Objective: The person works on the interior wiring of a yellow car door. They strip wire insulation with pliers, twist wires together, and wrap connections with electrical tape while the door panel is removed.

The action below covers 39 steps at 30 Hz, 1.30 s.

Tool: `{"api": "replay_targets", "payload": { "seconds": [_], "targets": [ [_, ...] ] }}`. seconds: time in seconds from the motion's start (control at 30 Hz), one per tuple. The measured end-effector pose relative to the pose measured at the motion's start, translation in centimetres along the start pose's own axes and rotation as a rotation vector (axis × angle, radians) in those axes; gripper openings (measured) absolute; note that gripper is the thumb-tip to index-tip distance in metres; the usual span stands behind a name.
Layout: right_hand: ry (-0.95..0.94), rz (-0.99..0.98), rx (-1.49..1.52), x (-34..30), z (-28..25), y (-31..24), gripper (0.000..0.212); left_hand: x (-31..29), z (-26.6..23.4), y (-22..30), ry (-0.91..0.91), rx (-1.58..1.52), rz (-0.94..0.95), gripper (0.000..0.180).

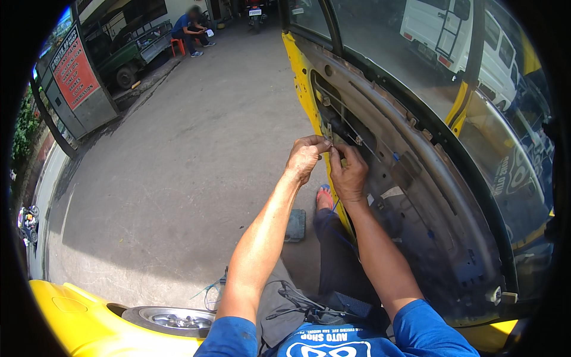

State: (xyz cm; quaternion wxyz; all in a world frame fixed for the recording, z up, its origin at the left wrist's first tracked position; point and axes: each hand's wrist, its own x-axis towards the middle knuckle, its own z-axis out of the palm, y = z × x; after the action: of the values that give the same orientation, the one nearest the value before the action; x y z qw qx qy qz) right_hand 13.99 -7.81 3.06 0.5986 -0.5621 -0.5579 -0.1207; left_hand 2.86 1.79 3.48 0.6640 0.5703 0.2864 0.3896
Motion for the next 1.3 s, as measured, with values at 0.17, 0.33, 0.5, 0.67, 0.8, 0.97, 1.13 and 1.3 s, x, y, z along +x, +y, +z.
{"api": "replay_targets", "payload": {
  "seconds": [0.17,0.33,0.5,0.67,0.8,0.97,1.13,1.3],
  "targets": [
    [-0.062,0.195,0.19,0.2,0.4,0.1,0.012,-0.3,-0.4,0.0,0.002,0.036,0.041,0.025],
    [-0.198,0.609,0.499,0.7,0.5,1.0,0.015,-0.6,-1.3,0.0,-0.069,0.059,0.003,0.023],
    [-0.315,1.069,1.004,2.1,0.2,2.1,0.012,-0.9,-1.1,-0.4,-0.083,-0.081,0.052,0.023],
    [-0.343,1.046,0.852,2.5,0.1,1.1,0.017,-0.9,-0.8,-0.3,0.025,0.002,0.062,0.022],
    [-0.331,0.508,0.36,1.3,-0.7,-0.1,0.02,-1.0,-0.8,-0.1,0.042,0.066,0.038,0.03],
    [-0.448,0.499,0.316,2.0,-1.3,0.8,0.014,-1.0,-1.2,0.2,-0.008,0.116,0.043,0.023],
    [-0.444,0.437,0.418,2.0,-1.3,1.4,0.014,-0.9,-1.9,0.4,-0.036,0.104,0.031,0.023],
    [-0.394,0.273,0.17,1.4,-0.7,1.7,0.014,-0.6,-2.1,-0.1,-0.035,0.096,0.003,0.021]
  ]
}}
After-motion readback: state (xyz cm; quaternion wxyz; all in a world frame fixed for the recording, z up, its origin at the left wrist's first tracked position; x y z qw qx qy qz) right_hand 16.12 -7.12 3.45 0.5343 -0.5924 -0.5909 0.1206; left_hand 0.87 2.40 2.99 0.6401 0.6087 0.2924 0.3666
